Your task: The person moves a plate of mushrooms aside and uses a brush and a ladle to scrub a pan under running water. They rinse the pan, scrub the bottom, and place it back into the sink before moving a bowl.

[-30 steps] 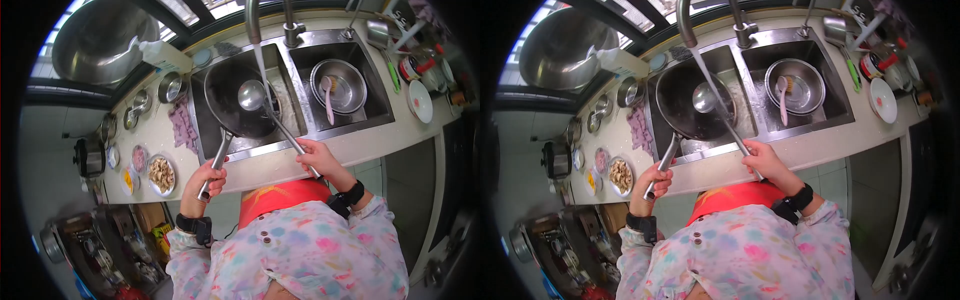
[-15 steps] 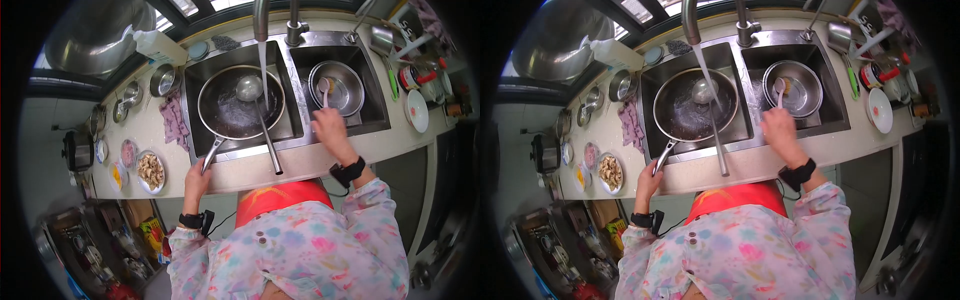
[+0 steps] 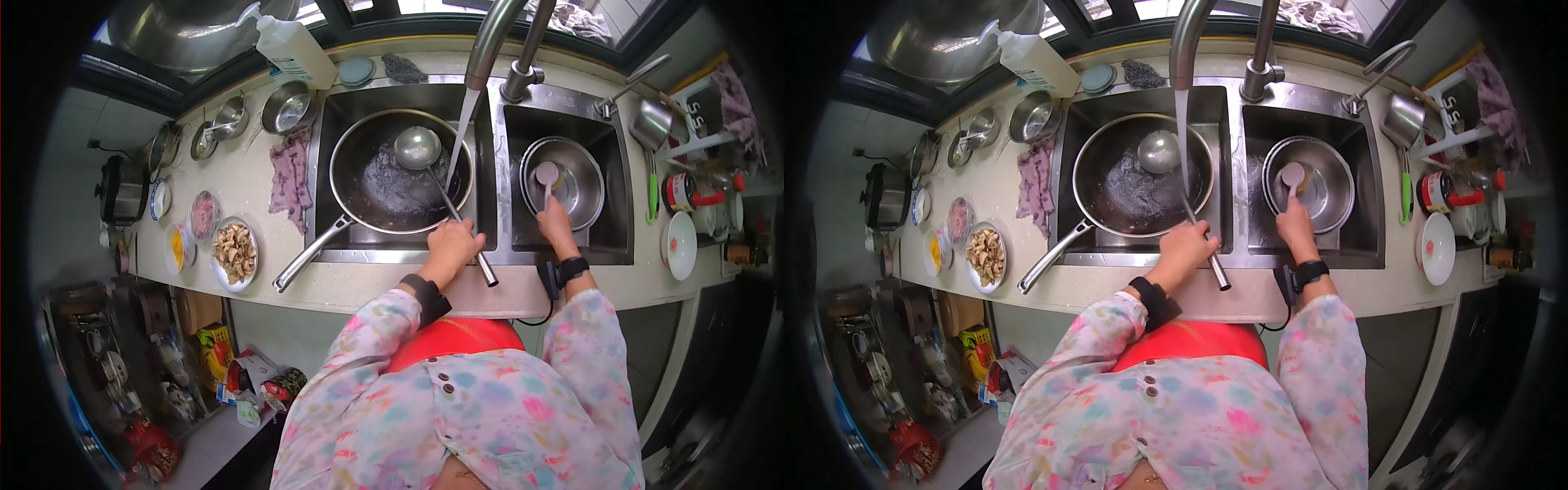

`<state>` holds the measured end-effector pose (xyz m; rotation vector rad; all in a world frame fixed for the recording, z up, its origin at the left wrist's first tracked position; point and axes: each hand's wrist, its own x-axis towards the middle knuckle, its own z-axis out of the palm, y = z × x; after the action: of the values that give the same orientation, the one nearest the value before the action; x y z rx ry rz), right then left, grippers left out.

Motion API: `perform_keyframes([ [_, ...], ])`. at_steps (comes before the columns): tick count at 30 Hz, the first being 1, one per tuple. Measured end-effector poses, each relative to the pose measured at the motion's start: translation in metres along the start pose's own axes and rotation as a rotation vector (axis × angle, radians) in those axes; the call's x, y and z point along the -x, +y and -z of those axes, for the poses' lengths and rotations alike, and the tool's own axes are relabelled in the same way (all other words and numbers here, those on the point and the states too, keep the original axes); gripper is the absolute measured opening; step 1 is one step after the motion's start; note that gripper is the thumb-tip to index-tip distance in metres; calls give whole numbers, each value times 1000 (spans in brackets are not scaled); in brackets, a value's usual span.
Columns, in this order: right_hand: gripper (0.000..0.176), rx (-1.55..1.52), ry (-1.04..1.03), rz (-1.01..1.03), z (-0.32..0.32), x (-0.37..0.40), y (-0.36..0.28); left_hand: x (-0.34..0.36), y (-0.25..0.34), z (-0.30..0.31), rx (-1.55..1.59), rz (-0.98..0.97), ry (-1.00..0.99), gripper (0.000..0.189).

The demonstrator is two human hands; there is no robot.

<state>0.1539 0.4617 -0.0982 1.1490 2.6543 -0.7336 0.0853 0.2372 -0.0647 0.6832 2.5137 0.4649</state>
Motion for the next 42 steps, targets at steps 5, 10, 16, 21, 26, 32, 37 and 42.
perform_keyframes([
  [5,42,-157,120,92,51,30,13,22,-35,18,492,131,96,42],
  [10,44,-335,184,299,77,87,-14,77,-85,86,1553,520,-220,53],
  [16,39,-151,38,585,30,124,-93,107,-108,115,1727,605,-206,52],
  [21,35,243,-33,679,-41,90,-167,114,-125,128,1619,614,-190,55],
  [26,29,434,47,686,-83,60,-187,119,-144,134,1612,586,-189,57],
  [32,26,79,-150,653,-82,71,-192,110,-151,136,1551,482,-273,59],
  [37,20,438,59,534,-85,55,-204,106,-170,136,1145,330,-189,51],
  [42,25,640,-182,560,-54,74,-185,117,-208,132,175,-162,309,56],
])
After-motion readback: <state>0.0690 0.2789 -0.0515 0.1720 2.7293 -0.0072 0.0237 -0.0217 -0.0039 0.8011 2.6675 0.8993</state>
